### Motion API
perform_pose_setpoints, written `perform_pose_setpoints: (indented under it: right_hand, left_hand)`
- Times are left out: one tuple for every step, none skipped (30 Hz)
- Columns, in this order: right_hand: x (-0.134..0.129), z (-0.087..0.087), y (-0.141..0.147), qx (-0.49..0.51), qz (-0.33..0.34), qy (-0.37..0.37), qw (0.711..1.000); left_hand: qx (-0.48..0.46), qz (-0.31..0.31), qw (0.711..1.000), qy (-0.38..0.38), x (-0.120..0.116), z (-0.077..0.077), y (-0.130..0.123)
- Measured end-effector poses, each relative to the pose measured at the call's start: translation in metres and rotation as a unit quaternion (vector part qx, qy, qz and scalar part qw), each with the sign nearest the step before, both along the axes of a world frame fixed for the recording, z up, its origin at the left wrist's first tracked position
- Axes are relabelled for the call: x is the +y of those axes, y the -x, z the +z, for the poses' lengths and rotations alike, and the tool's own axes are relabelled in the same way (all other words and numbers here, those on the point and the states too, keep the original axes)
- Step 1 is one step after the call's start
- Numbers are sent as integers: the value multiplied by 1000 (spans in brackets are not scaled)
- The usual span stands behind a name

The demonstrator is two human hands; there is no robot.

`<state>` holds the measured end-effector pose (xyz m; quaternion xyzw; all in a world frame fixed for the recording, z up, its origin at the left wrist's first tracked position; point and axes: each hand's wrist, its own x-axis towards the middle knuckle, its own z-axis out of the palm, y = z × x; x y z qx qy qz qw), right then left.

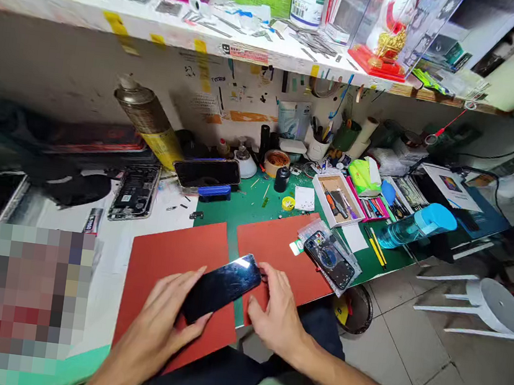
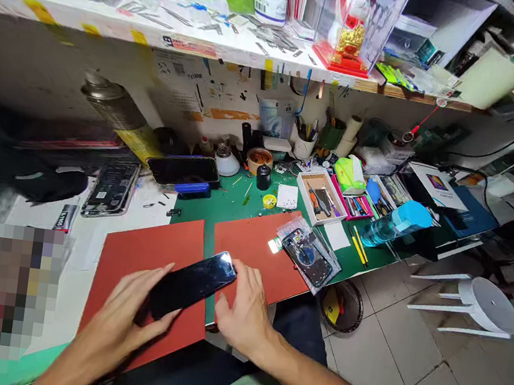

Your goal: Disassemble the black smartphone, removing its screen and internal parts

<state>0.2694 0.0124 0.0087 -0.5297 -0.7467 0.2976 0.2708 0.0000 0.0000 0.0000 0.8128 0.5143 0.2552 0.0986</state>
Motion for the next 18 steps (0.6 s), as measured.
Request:
perform_pose_setpoints:
  right_hand:
    - [4, 2, -1, -3, 15, -5, 1000]
    - [8, 3, -2, -7, 34, -10, 999]
    - [13, 5, -4, -13, 56, -16, 998]
    - [20, 7, -5, -19, 82, -21, 996]
    - [27, 9, -7, -28, 115, -28, 993]
    - [36, 11, -9, -38, 150, -34, 987]
    - [44, 14, -10, -47, 184, -40, 981]
    - [53, 17, -11, -57, 216, -44, 974]
    - [62, 20, -12, -67, 243, -47, 967]
    - [69, 23, -13, -76, 264, -50, 960]
    - [74, 26, -13, -85, 280, -52, 955]
    - [79, 30, -14, -95, 292, -54, 950]
    - [81, 33, -14, -104, 301, -56, 946]
    - [83, 36, -14, -112, 308, -59, 943]
    - [84, 38, -15, -120, 312, -61, 940]
    - [84, 40, -15, -127, 316, -64, 938]
    - [84, 42, -16, -132, 318, -67, 937]
    - [85, 42, -16, -136, 320, -69, 935]
  left_hand:
    - [0, -2, 1000, 6, 1, -1, 4]
    - [-1, -2, 1000, 11, 2, -2, 7]
    - [-1, -2, 1000, 16, 2, -3, 10]
    - [-2, 0, 1000, 19, 2, -5, 12]
    - [-4, 3, 1000, 21, 2, -6, 13]
    - [-6, 7, 1000, 22, 1, -8, 14]
    - [-8, 12, 1000, 22, -1, -9, 13]
    - [-12, 17, 1000, 21, -2, -10, 13]
    - [-14, 22, 999, 20, -4, -11, 13]
    - [-17, 26, 999, 19, -5, -12, 12]
    - [-20, 28, 999, 19, -6, -13, 12]
    - [-22, 30, 999, 19, -7, -13, 12]
    - [-23, 32, 999, 20, -7, -13, 12]
    - [-24, 33, 999, 21, -8, -13, 12]
    - [-25, 33, 999, 22, -8, -13, 12]
    - [-26, 33, 999, 24, -7, -13, 12]
    - [-26, 33, 999, 26, -7, -13, 12]
    - [-27, 33, 999, 26, -7, -13, 12]
